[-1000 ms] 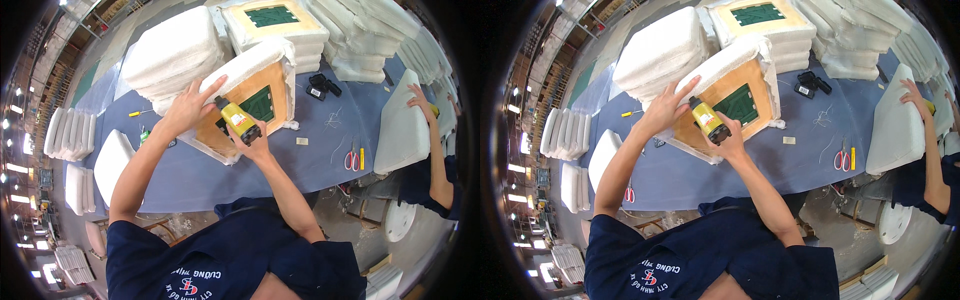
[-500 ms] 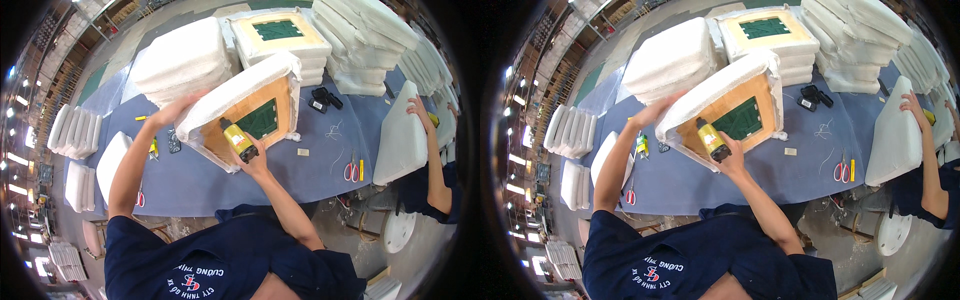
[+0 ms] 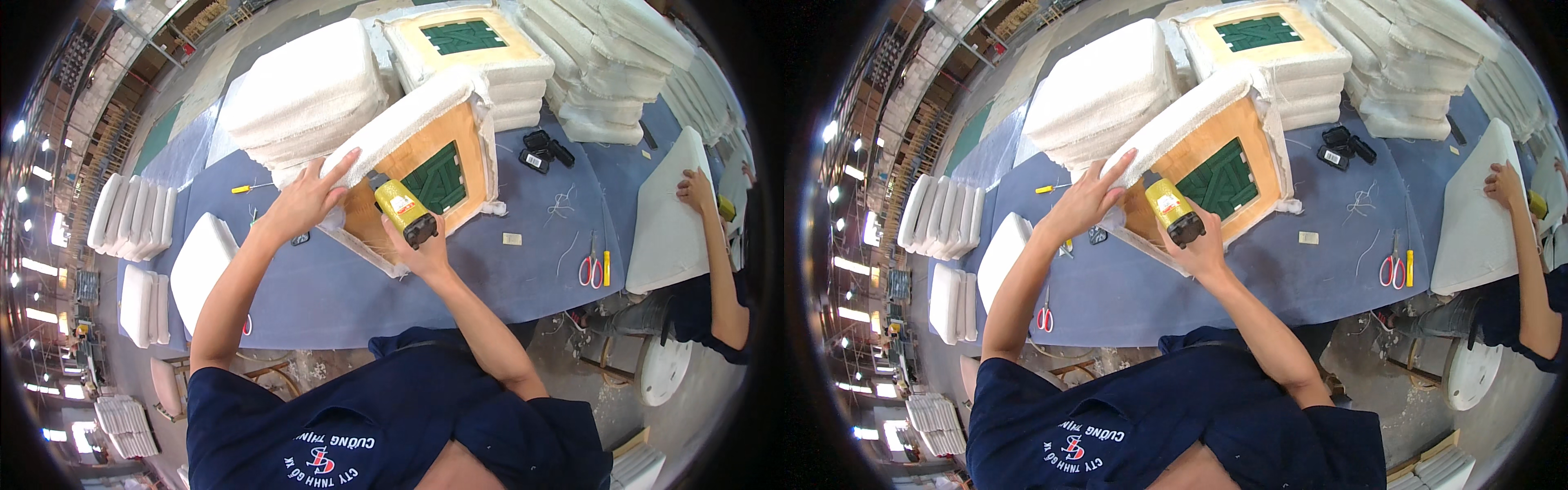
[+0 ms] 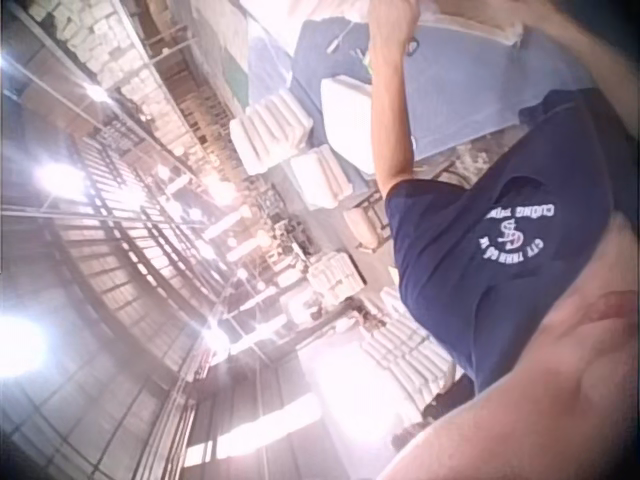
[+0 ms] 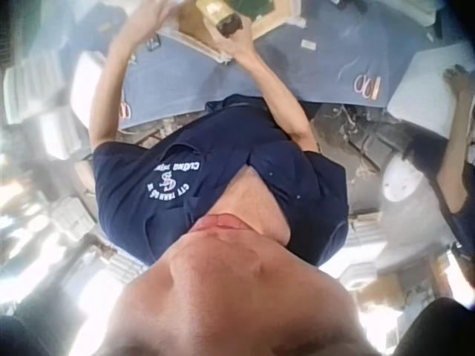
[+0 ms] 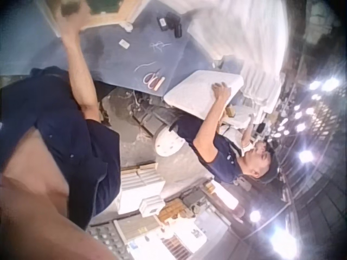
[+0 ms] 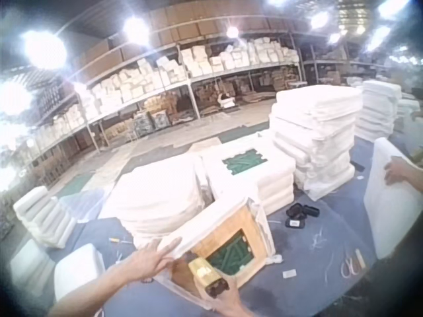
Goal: The person staples white fabric onto rectangular foam cushions using a staple gun, then trims excess fabric with scissors. The person repeats this process on multiple cushions, stacking finished units on the table.
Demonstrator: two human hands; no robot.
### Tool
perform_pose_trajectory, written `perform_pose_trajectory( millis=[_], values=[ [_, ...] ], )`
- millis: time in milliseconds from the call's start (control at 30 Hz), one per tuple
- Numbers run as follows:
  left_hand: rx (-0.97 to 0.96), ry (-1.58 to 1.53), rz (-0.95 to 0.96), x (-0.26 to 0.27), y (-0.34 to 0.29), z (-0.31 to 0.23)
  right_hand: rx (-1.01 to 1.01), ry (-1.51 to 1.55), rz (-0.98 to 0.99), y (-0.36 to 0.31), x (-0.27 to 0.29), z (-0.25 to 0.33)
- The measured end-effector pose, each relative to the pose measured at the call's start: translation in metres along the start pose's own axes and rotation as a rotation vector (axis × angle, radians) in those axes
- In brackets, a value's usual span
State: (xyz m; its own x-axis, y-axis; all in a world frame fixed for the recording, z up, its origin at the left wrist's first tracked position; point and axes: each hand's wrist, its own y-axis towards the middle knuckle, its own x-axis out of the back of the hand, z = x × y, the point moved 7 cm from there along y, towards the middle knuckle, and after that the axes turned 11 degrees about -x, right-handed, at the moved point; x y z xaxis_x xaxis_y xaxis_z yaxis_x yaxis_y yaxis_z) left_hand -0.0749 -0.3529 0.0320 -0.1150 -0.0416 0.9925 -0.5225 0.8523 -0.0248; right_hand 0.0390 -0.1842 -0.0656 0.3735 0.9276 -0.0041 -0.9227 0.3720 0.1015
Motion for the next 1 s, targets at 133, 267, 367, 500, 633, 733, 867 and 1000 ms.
perform_pose_trajectory(
  millis=[133,267,367,500,633,733,867,1000],
  values=[
    [0.007,0.009,0.009,0.004,0.005,-0.008,0.171,-0.106,-0.052,0.004,-0.006,-0.013],
    [0.012,0.027,0.000,-0.001,0.005,-0.006,0.317,-0.257,-0.082,-0.002,-0.015,-0.026],
    [0.018,0.049,-0.018,-0.001,0.001,-0.008,0.232,-0.213,0.039,-0.005,-0.021,-0.011],
    [0.053,0.057,-0.001,0.001,0.000,-0.014,0.317,-0.229,0.051,-0.014,-0.025,0.007],
    [-0.145,-0.255,-0.131,0.014,-0.012,-0.007,0.208,-0.134,0.126,-0.017,-0.023,-0.010],
    [0.110,-1.049,-0.169,-0.015,-0.024,0.041,0.197,-0.135,0.086,-0.027,-0.021,-0.004],
    [0.030,-0.490,-0.107,-0.006,-0.031,0.015,0.169,-0.176,0.020,-0.023,-0.016,-0.025],
    [0.087,-0.186,-0.074,-0.003,-0.040,-0.005,0.224,-0.096,0.010,-0.026,-0.022,-0.023]
  ],
)
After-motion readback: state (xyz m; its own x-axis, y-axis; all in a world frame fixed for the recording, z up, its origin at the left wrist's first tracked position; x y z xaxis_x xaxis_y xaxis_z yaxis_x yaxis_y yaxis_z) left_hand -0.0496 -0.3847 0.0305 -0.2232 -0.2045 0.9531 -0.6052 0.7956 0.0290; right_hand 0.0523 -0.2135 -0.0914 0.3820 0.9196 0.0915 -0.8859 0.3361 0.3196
